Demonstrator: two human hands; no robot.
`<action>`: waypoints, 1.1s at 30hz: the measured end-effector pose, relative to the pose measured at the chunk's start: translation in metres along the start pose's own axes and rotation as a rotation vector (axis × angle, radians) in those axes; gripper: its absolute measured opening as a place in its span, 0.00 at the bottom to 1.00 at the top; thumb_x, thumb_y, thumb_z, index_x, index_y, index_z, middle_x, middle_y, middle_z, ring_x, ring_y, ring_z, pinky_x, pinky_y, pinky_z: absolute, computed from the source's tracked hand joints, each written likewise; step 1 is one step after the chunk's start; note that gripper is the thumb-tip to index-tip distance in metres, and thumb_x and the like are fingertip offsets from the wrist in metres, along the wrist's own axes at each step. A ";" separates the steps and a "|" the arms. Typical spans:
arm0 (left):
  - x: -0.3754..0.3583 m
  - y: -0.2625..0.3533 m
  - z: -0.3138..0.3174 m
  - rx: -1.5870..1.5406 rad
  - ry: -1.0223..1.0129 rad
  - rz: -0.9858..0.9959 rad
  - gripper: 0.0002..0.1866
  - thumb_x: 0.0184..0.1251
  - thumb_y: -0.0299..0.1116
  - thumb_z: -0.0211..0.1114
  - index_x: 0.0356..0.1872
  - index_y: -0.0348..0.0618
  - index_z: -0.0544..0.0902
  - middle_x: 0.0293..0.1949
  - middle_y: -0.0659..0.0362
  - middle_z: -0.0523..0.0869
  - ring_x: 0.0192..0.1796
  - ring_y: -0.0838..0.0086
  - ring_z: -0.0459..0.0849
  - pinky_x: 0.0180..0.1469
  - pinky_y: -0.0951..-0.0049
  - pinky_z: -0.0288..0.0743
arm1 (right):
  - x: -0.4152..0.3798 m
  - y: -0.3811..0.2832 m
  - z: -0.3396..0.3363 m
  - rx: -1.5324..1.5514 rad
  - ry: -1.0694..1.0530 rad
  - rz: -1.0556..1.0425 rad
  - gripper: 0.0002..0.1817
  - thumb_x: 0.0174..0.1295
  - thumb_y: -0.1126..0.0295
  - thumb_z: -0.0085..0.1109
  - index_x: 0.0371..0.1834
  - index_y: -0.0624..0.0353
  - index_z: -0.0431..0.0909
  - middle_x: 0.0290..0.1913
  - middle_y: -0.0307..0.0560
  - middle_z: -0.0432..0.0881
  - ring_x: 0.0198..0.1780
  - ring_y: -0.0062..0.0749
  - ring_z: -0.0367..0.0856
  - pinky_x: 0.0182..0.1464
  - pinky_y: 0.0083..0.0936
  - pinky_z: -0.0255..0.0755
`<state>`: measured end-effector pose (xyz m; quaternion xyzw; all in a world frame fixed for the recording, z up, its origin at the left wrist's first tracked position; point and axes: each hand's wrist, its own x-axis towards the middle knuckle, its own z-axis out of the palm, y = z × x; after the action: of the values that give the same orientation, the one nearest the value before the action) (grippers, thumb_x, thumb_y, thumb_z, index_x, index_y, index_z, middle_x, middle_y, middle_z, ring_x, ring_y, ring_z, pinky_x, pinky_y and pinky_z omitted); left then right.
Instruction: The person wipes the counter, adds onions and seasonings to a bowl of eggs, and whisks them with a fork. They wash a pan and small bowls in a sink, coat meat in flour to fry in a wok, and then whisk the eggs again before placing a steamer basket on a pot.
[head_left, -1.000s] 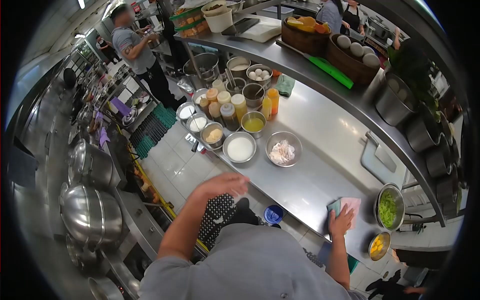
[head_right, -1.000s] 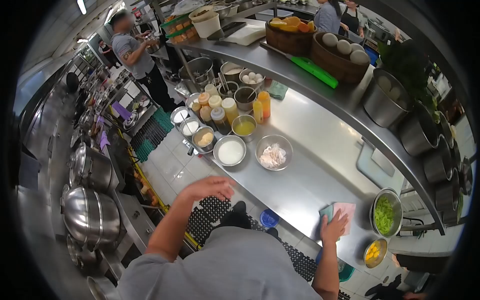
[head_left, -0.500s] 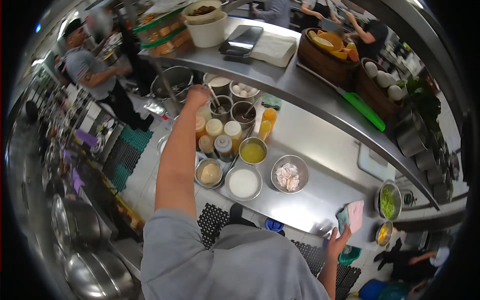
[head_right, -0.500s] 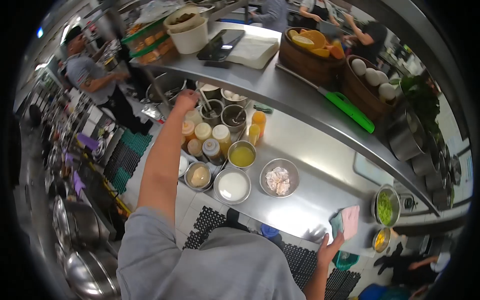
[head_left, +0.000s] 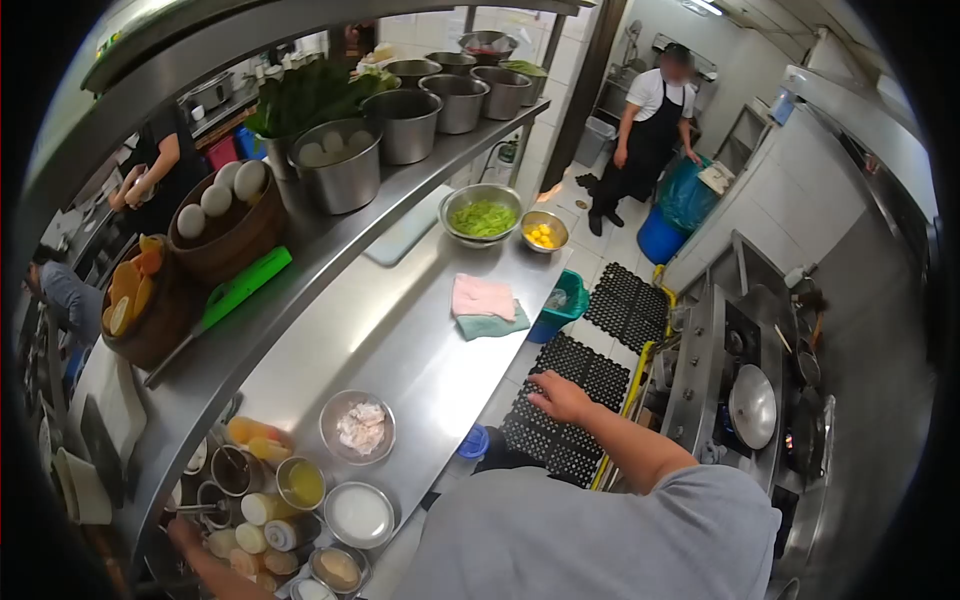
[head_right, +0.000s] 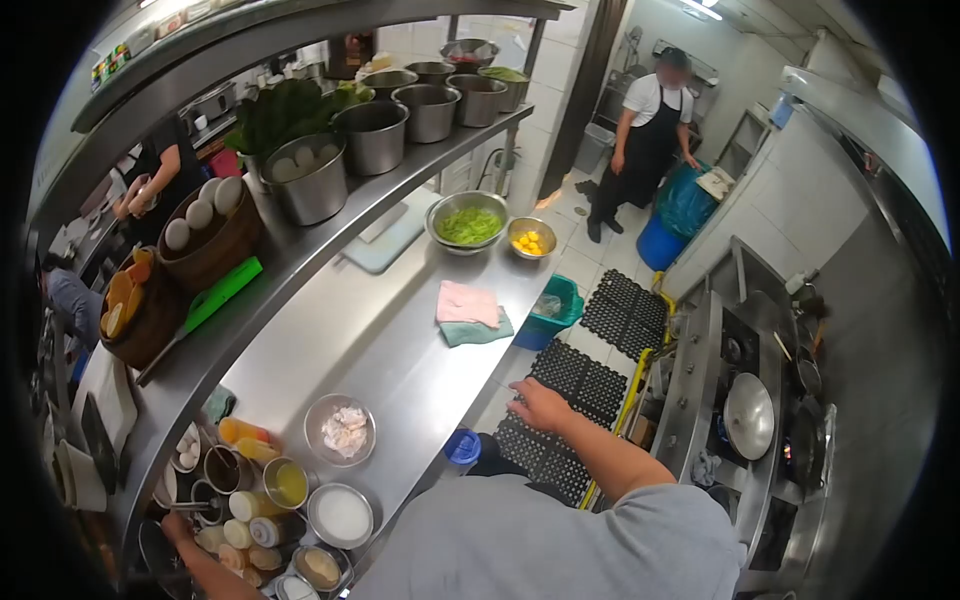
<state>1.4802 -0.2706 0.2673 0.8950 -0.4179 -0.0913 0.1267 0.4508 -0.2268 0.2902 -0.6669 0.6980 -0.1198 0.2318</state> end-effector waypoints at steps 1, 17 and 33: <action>-0.003 -0.005 -0.005 0.092 0.031 0.048 0.11 0.67 0.32 0.74 0.46 0.39 0.90 0.38 0.40 0.92 0.43 0.44 0.92 0.49 0.46 0.86 | 0.007 -0.005 0.001 -0.008 -0.017 0.000 0.27 0.78 0.53 0.63 0.73 0.57 0.78 0.61 0.59 0.81 0.58 0.57 0.86 0.63 0.45 0.81; -0.027 0.034 -0.011 -0.014 0.474 0.146 0.13 0.71 0.33 0.66 0.47 0.35 0.89 0.39 0.42 0.93 0.38 0.48 0.94 0.43 0.51 0.89 | 0.164 -0.133 -0.245 0.044 0.615 -0.471 0.16 0.70 0.71 0.71 0.59 0.60 0.85 0.47 0.47 0.87 0.44 0.31 0.86 0.44 0.30 0.81; -0.334 0.233 -0.079 -1.003 0.820 -0.113 0.13 0.87 0.35 0.55 0.60 0.37 0.77 0.46 0.55 0.90 0.34 0.78 0.84 0.35 0.76 0.79 | 0.440 -0.278 -0.446 -0.790 -0.174 -0.561 0.21 0.65 0.67 0.58 0.59 0.56 0.88 0.50 0.57 0.93 0.50 0.49 0.93 0.50 0.43 0.84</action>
<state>1.1207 -0.1458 0.4320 0.7100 -0.1947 0.0673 0.6734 0.4770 -0.7467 0.7359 -0.8735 0.4618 0.1524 -0.0228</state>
